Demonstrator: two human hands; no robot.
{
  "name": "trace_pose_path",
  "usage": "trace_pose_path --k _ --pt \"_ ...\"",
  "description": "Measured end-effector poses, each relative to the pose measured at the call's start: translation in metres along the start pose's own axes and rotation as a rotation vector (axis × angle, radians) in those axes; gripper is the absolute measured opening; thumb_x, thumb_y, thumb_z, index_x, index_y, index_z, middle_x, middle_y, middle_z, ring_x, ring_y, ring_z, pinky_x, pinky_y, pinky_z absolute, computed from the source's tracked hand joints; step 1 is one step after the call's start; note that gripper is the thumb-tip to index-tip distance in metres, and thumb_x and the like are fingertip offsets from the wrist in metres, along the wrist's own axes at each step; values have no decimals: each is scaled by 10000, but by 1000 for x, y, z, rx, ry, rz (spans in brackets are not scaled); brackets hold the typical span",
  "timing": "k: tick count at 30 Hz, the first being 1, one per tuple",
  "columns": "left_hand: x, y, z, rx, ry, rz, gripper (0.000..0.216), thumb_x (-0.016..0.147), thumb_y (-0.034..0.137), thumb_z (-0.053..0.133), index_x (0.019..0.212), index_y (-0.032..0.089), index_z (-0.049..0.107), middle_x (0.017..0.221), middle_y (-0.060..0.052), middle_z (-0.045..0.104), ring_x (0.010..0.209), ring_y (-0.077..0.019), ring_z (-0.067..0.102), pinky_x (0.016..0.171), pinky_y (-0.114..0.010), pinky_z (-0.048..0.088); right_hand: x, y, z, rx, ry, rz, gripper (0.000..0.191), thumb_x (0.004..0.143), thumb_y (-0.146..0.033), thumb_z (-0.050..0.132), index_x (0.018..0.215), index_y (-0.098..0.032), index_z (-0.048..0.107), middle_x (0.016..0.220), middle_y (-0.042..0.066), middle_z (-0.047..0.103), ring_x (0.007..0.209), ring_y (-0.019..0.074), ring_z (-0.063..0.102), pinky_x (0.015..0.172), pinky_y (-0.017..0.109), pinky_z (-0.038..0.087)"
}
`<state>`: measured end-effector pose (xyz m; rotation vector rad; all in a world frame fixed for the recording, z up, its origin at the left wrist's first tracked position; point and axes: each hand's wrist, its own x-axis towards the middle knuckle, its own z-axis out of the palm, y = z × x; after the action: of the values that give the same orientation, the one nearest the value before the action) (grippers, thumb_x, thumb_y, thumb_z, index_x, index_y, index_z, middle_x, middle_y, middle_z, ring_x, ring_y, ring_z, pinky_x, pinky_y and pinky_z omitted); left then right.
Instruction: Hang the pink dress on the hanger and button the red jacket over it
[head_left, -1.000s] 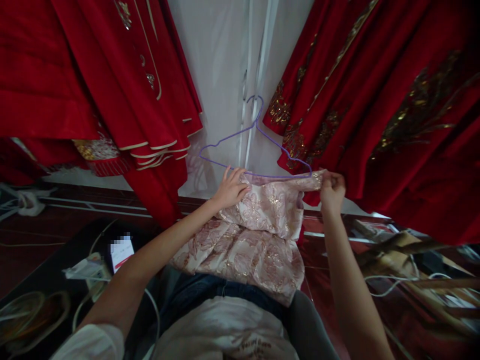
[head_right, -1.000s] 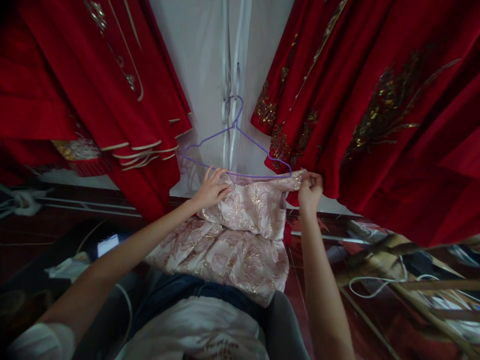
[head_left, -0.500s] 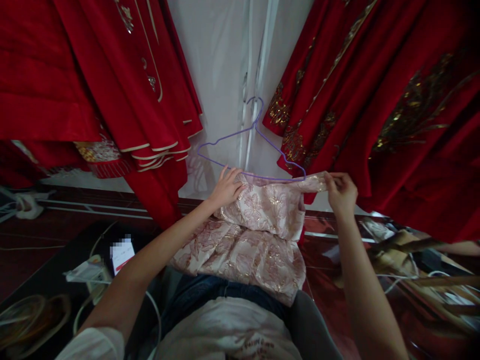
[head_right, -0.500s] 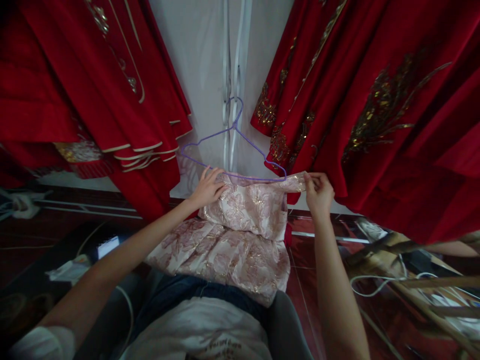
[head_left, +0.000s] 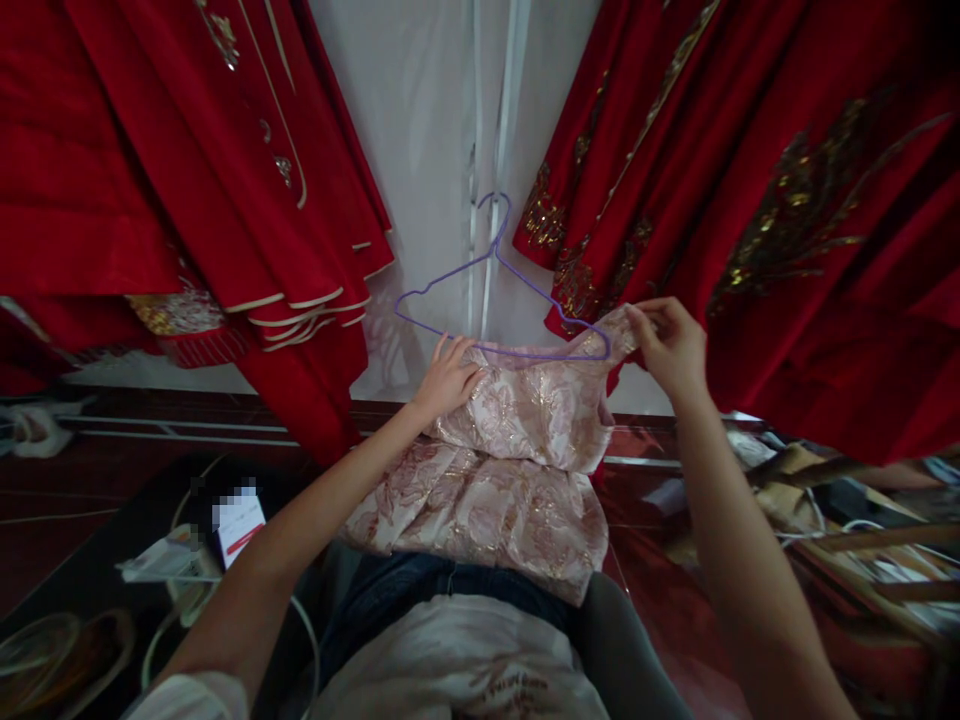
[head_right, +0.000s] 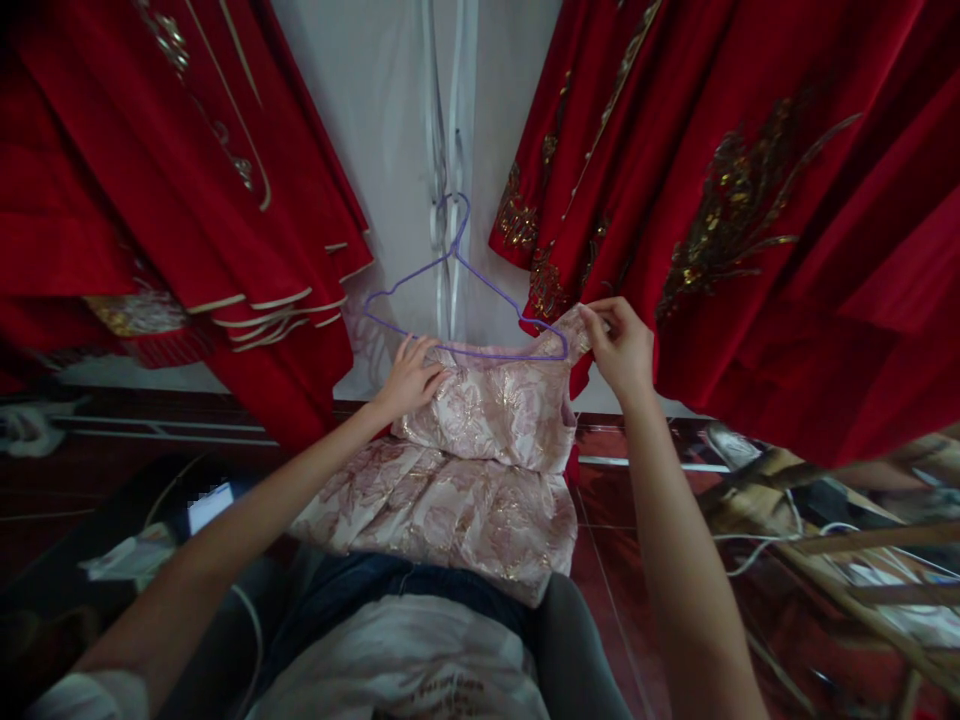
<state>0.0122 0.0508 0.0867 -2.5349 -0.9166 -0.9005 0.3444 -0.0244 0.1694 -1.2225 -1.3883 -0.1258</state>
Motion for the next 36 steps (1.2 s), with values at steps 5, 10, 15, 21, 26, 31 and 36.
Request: trace_pose_path --k 5,10,15,21,26,31,36 --pt "-2 -2 -2 16 0 6 336 946 329 438 881 167 725 1344 -124 521 1325 -295 419 1174 -564 236 -18 4 -14 -48 4 64 256 820 -473 659 914 -235 660 847 41 717 789 199 695 674 308 558" --pt "0 -2 0 20 3 3 353 951 334 425 877 162 724 1339 -129 528 1326 -297 420 1176 -568 226 -42 16 -31 42 35 160 265 782 -448 699 897 -213 661 860 76 727 790 203 699 679 297 555" --pt "2 -1 2 0 -7 -8 351 948 341 428 884 164 724 1342 -130 520 1329 -295 413 1181 -560 214 -38 9 -32 58 56 132 252 783 -428 699 901 -208 663 853 91 727 771 202 695 656 292 532" --pt "1 -3 2 -87 -21 -4 356 955 373 422 868 185 711 1340 -105 515 1324 -258 415 1192 -519 188 -6 -13 -10 -183 17 -10 251 848 -457 618 923 -225 678 832 53 720 720 190 660 638 298 482" --pt "13 13 2 -271 -25 -57 332 959 410 421 889 206 674 1279 -76 551 1272 -205 457 1188 -485 187 27 -31 35 -338 -73 -132 265 867 -468 570 894 -229 682 833 63 708 763 226 630 724 346 459" --pt "29 28 7 -450 -14 -153 312 970 416 403 911 220 639 1152 -46 622 1192 -182 515 1167 -457 212 24 -31 69 -390 -74 -20 280 919 -435 466 949 -216 638 887 81 702 816 254 625 757 383 432" --pt "36 -10 -2 -705 137 -217 318 967 433 400 878 204 602 1065 -38 657 1049 -161 586 1033 -349 386 17 -26 69 -323 -74 -18 316 912 -501 463 870 -216 595 809 48 670 766 224 598 773 371 418"
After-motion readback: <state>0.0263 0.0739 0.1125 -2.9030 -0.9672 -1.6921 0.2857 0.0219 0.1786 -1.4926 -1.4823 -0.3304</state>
